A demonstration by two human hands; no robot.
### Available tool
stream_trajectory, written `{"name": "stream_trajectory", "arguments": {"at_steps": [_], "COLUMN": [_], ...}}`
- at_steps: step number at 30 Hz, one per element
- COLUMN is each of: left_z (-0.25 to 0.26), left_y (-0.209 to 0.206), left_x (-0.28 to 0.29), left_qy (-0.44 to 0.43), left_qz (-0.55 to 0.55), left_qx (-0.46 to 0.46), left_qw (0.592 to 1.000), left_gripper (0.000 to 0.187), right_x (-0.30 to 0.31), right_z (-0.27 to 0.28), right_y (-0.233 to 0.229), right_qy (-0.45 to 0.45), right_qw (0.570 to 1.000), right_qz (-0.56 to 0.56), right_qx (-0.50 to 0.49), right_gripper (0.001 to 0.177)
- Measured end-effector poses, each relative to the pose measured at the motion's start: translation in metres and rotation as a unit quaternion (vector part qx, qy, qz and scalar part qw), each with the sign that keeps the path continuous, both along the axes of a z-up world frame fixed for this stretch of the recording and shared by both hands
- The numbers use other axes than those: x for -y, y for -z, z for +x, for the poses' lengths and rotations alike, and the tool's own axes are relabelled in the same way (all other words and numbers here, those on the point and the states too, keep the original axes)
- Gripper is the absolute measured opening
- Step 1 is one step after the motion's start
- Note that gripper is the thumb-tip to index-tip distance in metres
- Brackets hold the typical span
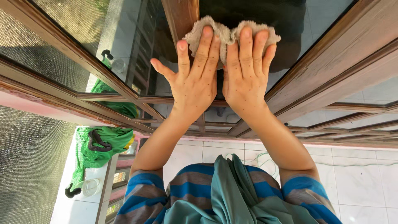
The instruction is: The person wipes the glass panes and wooden frames of a window using a cloth and liquid from a spray bottle.
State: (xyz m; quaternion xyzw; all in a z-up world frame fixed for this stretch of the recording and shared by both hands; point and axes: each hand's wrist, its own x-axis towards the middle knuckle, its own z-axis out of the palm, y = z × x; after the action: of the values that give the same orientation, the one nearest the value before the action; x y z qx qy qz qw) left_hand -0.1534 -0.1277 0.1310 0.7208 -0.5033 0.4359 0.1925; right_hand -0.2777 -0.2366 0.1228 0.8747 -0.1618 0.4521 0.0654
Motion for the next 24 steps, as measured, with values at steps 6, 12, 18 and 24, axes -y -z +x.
{"name": "stream_trajectory", "arguments": {"at_steps": [6,12,18,24], "left_z": [0.002,-0.019,-0.054,-0.044], "left_y": [-0.049,-0.054,-0.054,-0.003], "left_x": [0.012,0.023,0.053,0.054], "left_qy": [0.009,0.042,0.1,0.085], "left_qz": [-0.049,-0.023,0.006,-0.003], "left_qx": [0.01,-0.053,-0.032,-0.008], "left_qw": [0.999,0.997,0.994,0.996], "left_gripper": [0.049,0.052,0.061,0.06], "right_x": [-0.004,-0.007,0.004,0.016], "right_z": [0.001,-0.031,-0.062,-0.065], "right_y": [-0.07,-0.092,-0.087,-0.027], "right_qy": [0.019,0.081,0.188,0.188], "right_qw": [0.999,0.995,0.98,0.981], "right_qz": [-0.042,-0.035,0.034,0.027], "right_qx": [-0.018,-0.049,-0.052,-0.042], "right_gripper": [0.048,0.045,0.048,0.049]}}
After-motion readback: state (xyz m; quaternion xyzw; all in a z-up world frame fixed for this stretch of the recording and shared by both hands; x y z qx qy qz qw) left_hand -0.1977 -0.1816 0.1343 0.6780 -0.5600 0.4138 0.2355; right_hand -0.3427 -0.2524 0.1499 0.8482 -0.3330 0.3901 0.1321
